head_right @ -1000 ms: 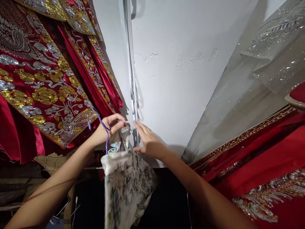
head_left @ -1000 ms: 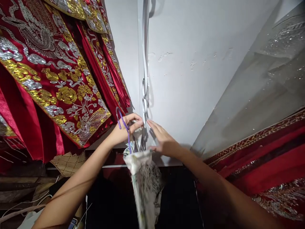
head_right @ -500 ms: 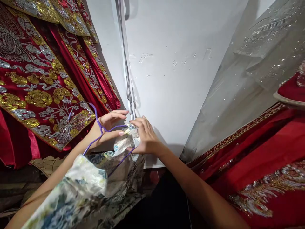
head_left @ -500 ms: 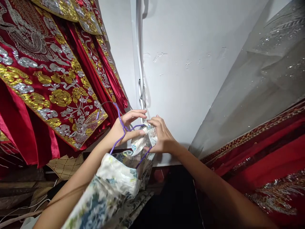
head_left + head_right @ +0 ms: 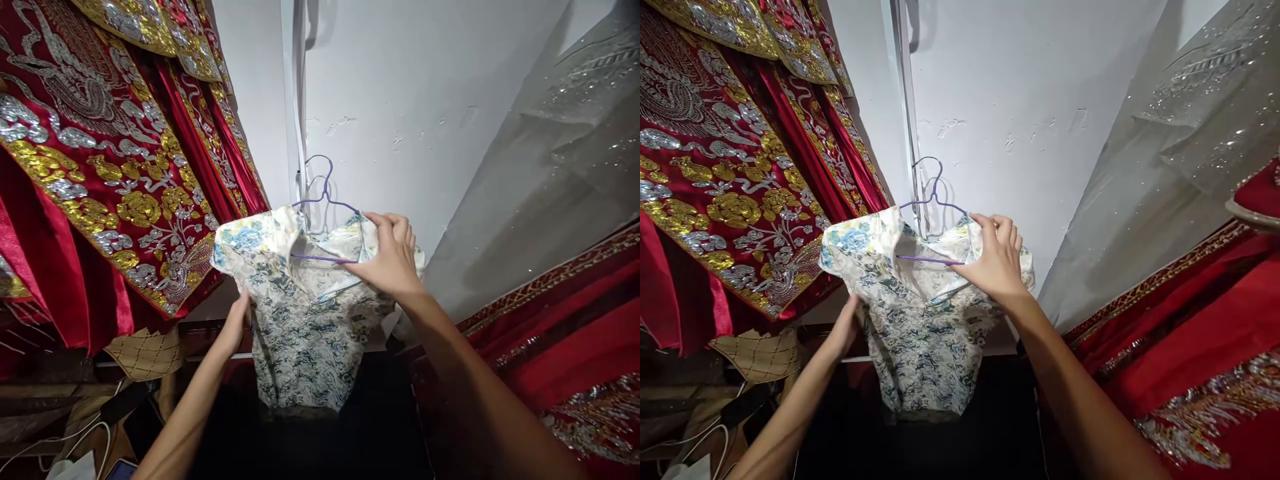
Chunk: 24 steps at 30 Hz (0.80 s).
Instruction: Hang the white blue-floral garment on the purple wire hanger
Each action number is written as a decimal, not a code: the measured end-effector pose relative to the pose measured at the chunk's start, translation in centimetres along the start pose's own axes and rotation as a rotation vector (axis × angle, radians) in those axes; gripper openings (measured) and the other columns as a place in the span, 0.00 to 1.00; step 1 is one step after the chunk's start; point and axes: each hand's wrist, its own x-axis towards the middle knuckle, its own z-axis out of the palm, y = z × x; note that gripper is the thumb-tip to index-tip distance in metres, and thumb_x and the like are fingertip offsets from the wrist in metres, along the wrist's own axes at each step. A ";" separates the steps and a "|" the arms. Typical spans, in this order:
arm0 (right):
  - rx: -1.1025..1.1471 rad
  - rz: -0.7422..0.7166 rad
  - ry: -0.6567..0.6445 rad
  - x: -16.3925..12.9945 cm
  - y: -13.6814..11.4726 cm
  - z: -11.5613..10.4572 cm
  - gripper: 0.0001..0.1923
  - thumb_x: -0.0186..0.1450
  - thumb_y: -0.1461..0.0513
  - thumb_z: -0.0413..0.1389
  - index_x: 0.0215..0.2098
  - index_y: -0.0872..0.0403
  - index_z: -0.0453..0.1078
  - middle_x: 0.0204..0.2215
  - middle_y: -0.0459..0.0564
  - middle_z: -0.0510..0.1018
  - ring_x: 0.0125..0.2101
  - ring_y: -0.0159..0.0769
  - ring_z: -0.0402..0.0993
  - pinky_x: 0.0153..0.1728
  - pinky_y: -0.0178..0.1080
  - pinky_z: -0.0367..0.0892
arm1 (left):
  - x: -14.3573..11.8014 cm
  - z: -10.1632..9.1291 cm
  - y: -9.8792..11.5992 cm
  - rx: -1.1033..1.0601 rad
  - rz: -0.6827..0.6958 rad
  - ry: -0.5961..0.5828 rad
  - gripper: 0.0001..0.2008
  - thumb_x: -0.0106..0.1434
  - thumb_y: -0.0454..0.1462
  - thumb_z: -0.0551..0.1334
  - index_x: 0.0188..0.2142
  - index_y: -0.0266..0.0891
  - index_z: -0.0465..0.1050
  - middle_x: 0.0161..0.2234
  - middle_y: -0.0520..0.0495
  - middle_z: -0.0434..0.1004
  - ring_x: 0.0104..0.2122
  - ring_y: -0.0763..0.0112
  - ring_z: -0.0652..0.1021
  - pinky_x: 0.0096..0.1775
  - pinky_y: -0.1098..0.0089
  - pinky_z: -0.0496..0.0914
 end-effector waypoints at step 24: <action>0.022 0.015 -0.170 0.2 1.5 3.5 0.54 0.49 0.36 0.65 0.67 0.48 0.55 0.56 0.62 0.68 0.56 0.66 0.64 0.54 0.63 0.59 | -4.6 2.3 -3.5 -0.165 -0.163 0.200 0.30 0.56 0.50 0.72 0.54 0.41 0.72 0.59 0.37 0.75 0.61 0.49 0.73 0.61 0.54 0.67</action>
